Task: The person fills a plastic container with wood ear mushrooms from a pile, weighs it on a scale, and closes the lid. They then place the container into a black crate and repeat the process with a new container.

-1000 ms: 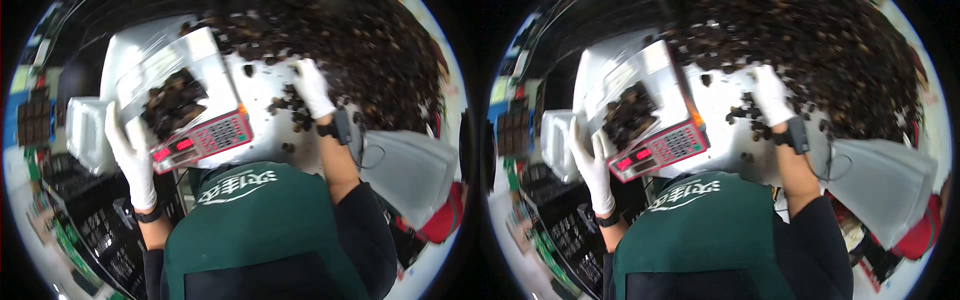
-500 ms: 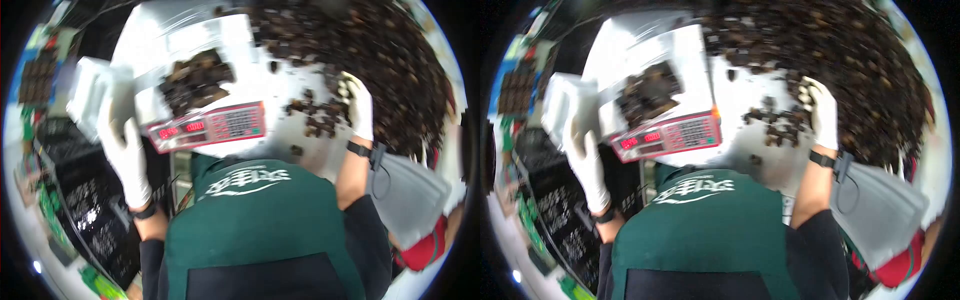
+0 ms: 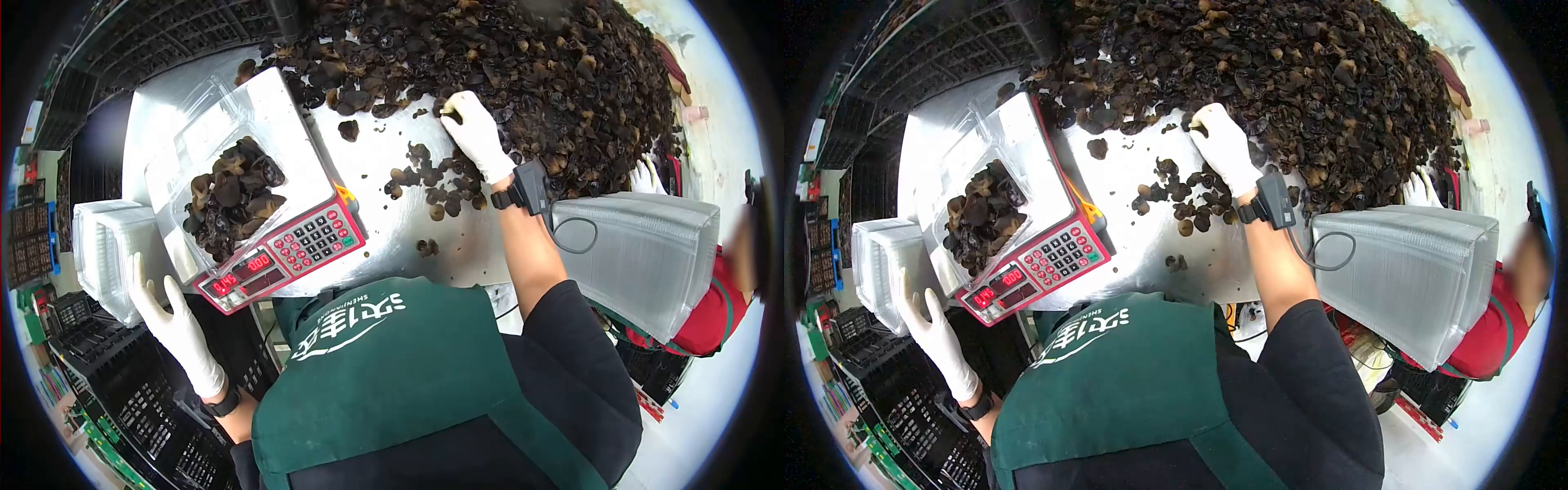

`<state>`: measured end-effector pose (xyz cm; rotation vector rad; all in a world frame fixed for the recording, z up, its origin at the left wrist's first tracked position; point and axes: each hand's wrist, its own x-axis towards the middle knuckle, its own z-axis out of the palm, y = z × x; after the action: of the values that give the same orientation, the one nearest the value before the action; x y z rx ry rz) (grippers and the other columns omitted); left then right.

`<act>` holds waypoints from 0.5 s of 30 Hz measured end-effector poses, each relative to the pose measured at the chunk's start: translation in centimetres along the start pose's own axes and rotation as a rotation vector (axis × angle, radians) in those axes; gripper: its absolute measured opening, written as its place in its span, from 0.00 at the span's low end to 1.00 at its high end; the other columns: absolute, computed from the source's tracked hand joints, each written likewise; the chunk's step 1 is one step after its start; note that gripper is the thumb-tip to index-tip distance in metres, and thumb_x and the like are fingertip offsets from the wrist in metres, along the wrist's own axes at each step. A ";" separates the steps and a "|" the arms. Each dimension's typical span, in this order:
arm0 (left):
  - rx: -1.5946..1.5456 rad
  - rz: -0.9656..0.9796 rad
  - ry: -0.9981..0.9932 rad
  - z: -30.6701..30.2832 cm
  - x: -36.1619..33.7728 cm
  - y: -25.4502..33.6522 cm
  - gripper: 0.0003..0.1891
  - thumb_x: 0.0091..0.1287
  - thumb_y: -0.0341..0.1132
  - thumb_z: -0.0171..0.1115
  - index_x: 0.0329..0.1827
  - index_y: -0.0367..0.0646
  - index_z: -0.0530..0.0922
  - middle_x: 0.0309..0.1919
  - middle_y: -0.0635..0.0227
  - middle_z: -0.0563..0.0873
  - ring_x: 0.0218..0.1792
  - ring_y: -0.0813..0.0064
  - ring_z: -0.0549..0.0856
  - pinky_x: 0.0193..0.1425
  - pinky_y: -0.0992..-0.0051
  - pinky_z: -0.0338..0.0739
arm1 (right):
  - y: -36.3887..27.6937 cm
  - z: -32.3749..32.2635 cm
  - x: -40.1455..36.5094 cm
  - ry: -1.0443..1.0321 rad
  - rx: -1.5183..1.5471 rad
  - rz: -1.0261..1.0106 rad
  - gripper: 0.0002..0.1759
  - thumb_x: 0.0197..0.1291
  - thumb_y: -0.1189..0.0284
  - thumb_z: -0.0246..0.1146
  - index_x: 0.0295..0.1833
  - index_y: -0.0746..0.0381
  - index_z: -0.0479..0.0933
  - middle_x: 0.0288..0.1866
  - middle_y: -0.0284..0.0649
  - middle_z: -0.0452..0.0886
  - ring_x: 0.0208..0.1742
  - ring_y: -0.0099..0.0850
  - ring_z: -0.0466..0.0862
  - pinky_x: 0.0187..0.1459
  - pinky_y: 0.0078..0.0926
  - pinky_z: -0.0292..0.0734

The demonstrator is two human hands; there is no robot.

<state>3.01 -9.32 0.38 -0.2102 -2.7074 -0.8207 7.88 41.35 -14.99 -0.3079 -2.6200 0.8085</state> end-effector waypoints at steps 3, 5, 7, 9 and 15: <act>0.002 -0.030 0.003 -0.2 -0.1 -0.2 0.26 0.74 0.24 0.54 0.75 0.42 0.69 0.73 0.62 0.73 0.74 0.64 0.70 0.76 0.60 0.65 | -0.1 -0.7 1.0 0.060 0.068 0.087 0.09 0.58 0.73 0.69 0.42 0.65 0.79 0.37 0.44 0.82 0.40 0.41 0.84 0.45 0.32 0.79; 0.011 -0.047 0.002 -0.2 -0.3 -0.6 0.26 0.74 0.24 0.54 0.75 0.42 0.69 0.74 0.61 0.72 0.75 0.64 0.70 0.76 0.60 0.65 | -0.1 -0.7 1.6 0.063 0.044 0.131 0.13 0.56 0.73 0.70 0.46 0.61 0.78 0.39 0.44 0.83 0.42 0.44 0.84 0.45 0.36 0.80; 0.027 -0.045 -0.008 -0.1 -0.3 -0.8 0.26 0.74 0.24 0.55 0.75 0.42 0.70 0.74 0.60 0.72 0.75 0.63 0.69 0.76 0.61 0.65 | -0.3 -0.6 2.5 0.038 0.036 0.211 0.18 0.56 0.69 0.71 0.51 0.60 0.77 0.42 0.44 0.85 0.44 0.44 0.86 0.46 0.37 0.81; 0.021 -0.034 -0.010 0.1 -0.1 -0.4 0.25 0.74 0.24 0.55 0.75 0.42 0.70 0.74 0.59 0.72 0.75 0.62 0.69 0.76 0.61 0.65 | 0.5 0.6 2.9 0.027 -0.029 0.144 0.19 0.56 0.66 0.72 0.52 0.59 0.78 0.43 0.45 0.86 0.44 0.45 0.86 0.47 0.37 0.81; 0.032 -0.020 -0.008 0.0 0.2 0.3 0.25 0.73 0.25 0.56 0.74 0.42 0.71 0.74 0.58 0.72 0.75 0.62 0.70 0.75 0.62 0.66 | -1.2 0.3 2.9 0.089 -0.188 0.081 0.09 0.59 0.65 0.69 0.43 0.57 0.83 0.41 0.42 0.85 0.44 0.42 0.86 0.46 0.37 0.80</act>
<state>2.92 -9.11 0.62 -0.1795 -2.7322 -0.7827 4.97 41.16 -13.70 -0.4935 -2.6176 0.5596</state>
